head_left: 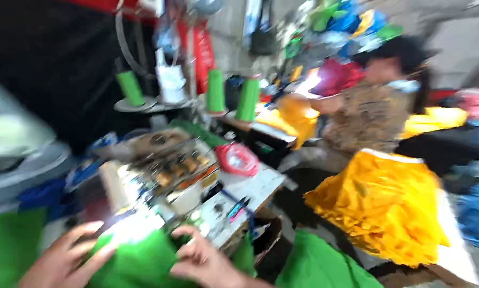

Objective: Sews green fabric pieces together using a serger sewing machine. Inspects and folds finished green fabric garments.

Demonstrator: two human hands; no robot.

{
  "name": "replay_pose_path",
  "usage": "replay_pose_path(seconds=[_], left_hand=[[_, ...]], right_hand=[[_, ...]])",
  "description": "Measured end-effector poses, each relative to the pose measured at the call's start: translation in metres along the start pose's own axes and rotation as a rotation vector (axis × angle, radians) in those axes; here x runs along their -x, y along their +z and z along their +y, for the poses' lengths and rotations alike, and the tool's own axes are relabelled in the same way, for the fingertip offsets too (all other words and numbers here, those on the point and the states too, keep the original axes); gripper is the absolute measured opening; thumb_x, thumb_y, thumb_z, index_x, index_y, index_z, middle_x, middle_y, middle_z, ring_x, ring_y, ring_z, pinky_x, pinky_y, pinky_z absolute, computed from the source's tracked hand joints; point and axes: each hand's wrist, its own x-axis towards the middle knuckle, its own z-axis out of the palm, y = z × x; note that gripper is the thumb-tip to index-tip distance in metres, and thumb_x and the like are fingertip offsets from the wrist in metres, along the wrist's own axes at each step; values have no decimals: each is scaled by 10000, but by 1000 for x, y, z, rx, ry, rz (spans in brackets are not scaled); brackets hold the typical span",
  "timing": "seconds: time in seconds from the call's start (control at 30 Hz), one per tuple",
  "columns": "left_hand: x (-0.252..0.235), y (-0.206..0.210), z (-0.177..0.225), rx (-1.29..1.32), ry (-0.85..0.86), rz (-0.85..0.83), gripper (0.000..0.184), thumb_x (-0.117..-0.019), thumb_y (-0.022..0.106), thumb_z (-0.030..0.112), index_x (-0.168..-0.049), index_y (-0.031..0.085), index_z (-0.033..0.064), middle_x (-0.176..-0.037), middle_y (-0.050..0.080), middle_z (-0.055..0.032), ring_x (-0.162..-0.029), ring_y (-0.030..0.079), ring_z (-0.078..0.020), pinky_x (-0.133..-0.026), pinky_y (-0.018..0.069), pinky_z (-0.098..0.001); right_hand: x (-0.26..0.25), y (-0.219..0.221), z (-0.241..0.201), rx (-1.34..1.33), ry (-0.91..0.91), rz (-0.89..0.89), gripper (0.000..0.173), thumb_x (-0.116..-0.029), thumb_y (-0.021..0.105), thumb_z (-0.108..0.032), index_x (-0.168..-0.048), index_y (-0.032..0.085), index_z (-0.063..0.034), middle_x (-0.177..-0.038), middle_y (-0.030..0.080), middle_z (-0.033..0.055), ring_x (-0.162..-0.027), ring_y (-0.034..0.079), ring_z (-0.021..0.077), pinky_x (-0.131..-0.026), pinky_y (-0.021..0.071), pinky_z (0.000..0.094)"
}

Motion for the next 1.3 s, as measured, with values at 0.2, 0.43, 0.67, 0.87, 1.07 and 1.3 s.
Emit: replay_pose_path(seconds=[0.2,0.43,0.67,0.87,1.07,1.3], left_hand=[[1,7,8,-17,-201,214,460,-844,832,126,-1258,637,79,-918,727,-68,-795,688,-210,-725,571,-472],[9,11,15,-63,-180,247,407,-877,804,130,-1237,615,96,-827,710,-14,-679,650,-135,-607,548,-341],[23,64,39,-540,84,466,439,-969,647,384,-1197,688,10,-1328,592,-249,-1199,565,-466,-951,431,-658],[17,114,26,-696,30,492,756,-921,543,663,-1255,689,1,-1333,643,-210,-1280,577,-387,-1103,350,-609],[-4,94,23,-647,7,474,760,-895,572,665,-1283,665,18,-1218,690,-187,-1191,625,-370,-1058,412,-587],[-22,50,10,-378,72,232,684,-893,659,591,-1330,634,66,-1365,608,-140,-1312,534,-308,-1121,340,-593]], right_hand=[[0,1,-6,5,-14,-10,389,-970,634,-39,-1330,488,-16,-898,723,-29,-807,686,22,-772,585,235],[11,4,15,-13,-37,22,244,-961,612,6,-1200,561,7,-1003,725,9,-887,700,33,-799,598,216],[18,9,29,-55,-86,45,262,-987,632,-52,-1206,490,-80,-1024,714,-47,-893,697,3,-800,594,183],[12,9,30,-10,-109,59,241,-987,642,-72,-1177,495,-99,-1002,690,-49,-873,670,-18,-781,576,158],[-16,10,26,-48,-103,76,212,-982,663,-101,-1133,521,-142,-962,703,-53,-846,692,6,-764,589,167],[-24,13,8,19,-20,67,297,-914,707,-34,-1137,541,-138,-905,678,-38,-731,669,22,-665,586,173]])
